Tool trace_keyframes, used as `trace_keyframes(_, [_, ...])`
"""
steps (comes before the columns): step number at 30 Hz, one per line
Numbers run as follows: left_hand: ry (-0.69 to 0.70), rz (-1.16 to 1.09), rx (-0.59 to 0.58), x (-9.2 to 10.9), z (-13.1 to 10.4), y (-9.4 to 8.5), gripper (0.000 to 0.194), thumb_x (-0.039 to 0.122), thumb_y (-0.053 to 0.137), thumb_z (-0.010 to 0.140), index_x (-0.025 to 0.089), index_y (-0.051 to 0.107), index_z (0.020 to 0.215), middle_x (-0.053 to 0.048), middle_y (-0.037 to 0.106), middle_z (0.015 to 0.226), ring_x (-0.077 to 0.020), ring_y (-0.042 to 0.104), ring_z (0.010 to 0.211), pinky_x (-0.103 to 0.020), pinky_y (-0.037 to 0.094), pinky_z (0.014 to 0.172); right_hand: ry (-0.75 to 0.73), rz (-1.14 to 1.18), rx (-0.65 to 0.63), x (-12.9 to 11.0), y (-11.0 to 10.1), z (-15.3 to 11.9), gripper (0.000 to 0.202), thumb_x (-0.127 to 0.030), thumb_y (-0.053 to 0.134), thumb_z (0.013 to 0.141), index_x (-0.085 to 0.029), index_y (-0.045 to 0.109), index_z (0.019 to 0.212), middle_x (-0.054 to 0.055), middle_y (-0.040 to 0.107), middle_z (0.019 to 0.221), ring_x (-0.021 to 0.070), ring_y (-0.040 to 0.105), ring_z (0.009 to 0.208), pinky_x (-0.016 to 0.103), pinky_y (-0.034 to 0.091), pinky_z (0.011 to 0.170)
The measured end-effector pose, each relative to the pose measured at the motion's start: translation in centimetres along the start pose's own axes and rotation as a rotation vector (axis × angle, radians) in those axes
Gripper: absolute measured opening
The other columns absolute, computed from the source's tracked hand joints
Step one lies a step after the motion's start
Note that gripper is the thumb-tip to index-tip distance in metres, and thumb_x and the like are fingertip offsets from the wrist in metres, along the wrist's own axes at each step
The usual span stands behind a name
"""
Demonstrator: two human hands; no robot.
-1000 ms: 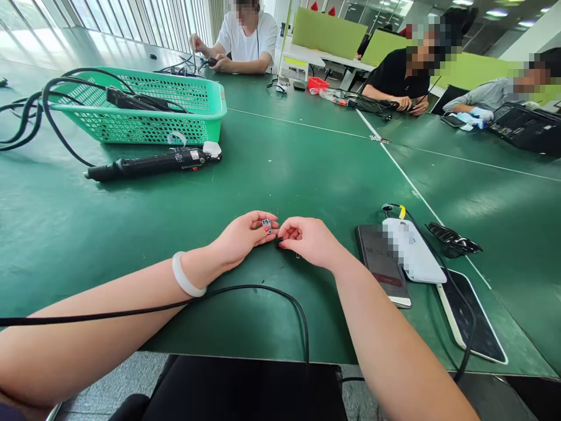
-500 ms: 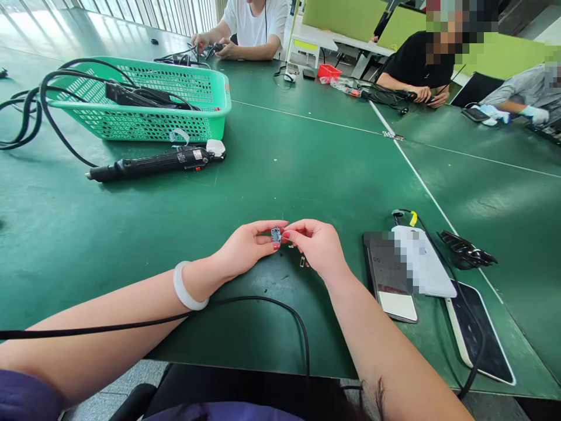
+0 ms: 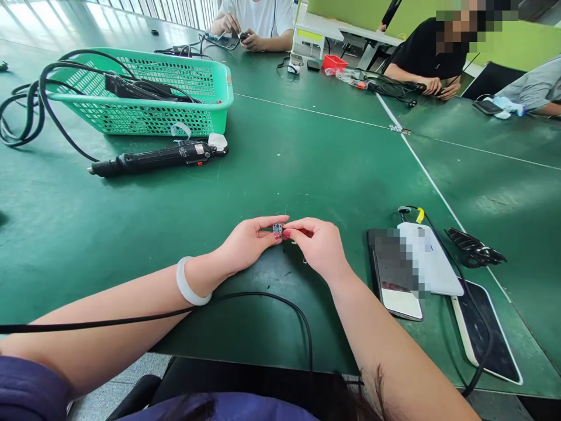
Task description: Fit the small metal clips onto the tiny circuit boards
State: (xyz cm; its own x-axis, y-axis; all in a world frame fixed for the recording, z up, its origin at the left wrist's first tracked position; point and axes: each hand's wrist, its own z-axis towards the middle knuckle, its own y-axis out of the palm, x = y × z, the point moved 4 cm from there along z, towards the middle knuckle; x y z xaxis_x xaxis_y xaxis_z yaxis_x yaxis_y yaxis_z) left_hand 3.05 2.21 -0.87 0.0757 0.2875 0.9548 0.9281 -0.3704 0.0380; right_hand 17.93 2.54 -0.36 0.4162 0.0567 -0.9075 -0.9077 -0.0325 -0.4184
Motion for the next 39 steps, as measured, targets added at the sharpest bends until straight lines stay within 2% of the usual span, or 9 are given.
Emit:
trace_keyframes(6, [0.041,0.018,0.003,-0.5,0.2,-0.3,0.05,0.028,0.064,0.079,0.02,0.055,0.127,-0.005,0.072,0.103,-0.0216,0.064,0.102,-0.038,0.047,0.097,-0.203,-0.189,-0.013,-0.7,0.1,-0.2,0.013,-0.023,0.054,0.081,-0.022,0.067,0.078,0.002,0.068,0.079,0.014,0.059,0.067,0.027,0.046,0.065])
trace_keyframes(9, [0.087,0.035,-0.004,-0.5,0.3,-0.2,0.053,0.025,0.065,0.076,0.02,0.055,0.128,-0.006,0.071,0.106,-0.0218,0.064,0.1,-0.04,0.047,0.097,-0.251,-0.271,-0.015,-1.1,0.0,-0.3,0.014,-0.023,0.053,0.083,-0.022,0.065,0.077,0.002,0.066,0.08,0.0134,0.055,0.066,0.026,0.043,0.062])
trace_keyframes(15, [0.166,0.07,-0.014,-0.2,0.3,0.0,0.054,0.021,0.064,0.076,0.015,0.053,0.129,-0.009,0.062,0.125,-0.0196,0.061,0.109,-0.037,0.043,0.103,-0.242,-0.28,0.001,-1.2,-0.1,-0.3,0.013,-0.025,0.054,0.083,-0.022,0.064,0.076,0.001,0.062,0.075,0.0127,0.052,0.062,0.026,0.04,0.06])
trace_keyframes(24, [0.163,0.082,-0.02,-0.3,0.3,-0.2,0.046,0.024,0.063,0.079,0.019,0.059,0.124,-0.004,0.063,0.124,-0.0215,0.058,0.116,-0.037,0.04,0.107,-0.269,-0.32,0.013,-1.6,0.0,-0.5,0.015,-0.026,0.054,0.084,-0.022,0.063,0.072,0.001,0.061,0.074,0.0127,0.05,0.061,0.026,0.04,0.06])
trace_keyframes(31, [0.15,0.091,-0.013,0.1,0.1,-0.2,0.038,0.02,0.06,0.08,0.018,0.063,0.118,-0.004,0.067,0.117,-0.0206,0.062,0.109,-0.036,0.044,0.103,-0.289,-0.329,0.033,-1.8,0.0,-0.7,0.015,-0.026,0.055,0.083,-0.022,0.06,0.069,0.001,0.06,0.073,0.0126,0.051,0.062,0.027,0.041,0.062])
trace_keyframes(34, [0.133,0.018,-0.06,0.4,0.0,-0.1,0.037,0.019,0.062,0.079,0.017,0.064,0.116,-0.005,0.071,0.11,-0.0198,0.065,0.103,-0.036,0.047,0.1,-0.215,-0.267,0.073,-1.5,-0.1,-0.6,0.011,-0.03,0.061,0.079,-0.022,0.057,0.073,-0.001,0.058,0.069,0.0117,0.048,0.058,0.026,0.042,0.06])
trace_keyframes(36, [0.107,-0.058,-0.09,0.3,0.1,0.0,0.039,0.017,0.065,0.077,0.017,0.063,0.116,-0.006,0.072,0.104,-0.0194,0.067,0.099,-0.037,0.047,0.099,-0.148,-0.228,0.091,-1.2,-0.5,-0.4,0.014,-0.034,0.065,0.075,-0.023,0.056,0.078,-0.002,0.056,0.068,0.0113,0.047,0.056,0.026,0.042,0.058])
trace_keyframes(39, [0.095,-0.166,-0.086,0.1,0.3,-0.2,0.039,0.016,0.066,0.076,0.016,0.062,0.114,-0.007,0.073,0.098,-0.0192,0.066,0.099,-0.039,0.045,0.1,-0.079,-0.208,0.048,-0.8,-1.5,0.1,0.018,-0.037,0.066,0.073,-0.023,0.057,0.079,-0.002,0.058,0.069,0.011,0.047,0.057,0.026,0.041,0.058])
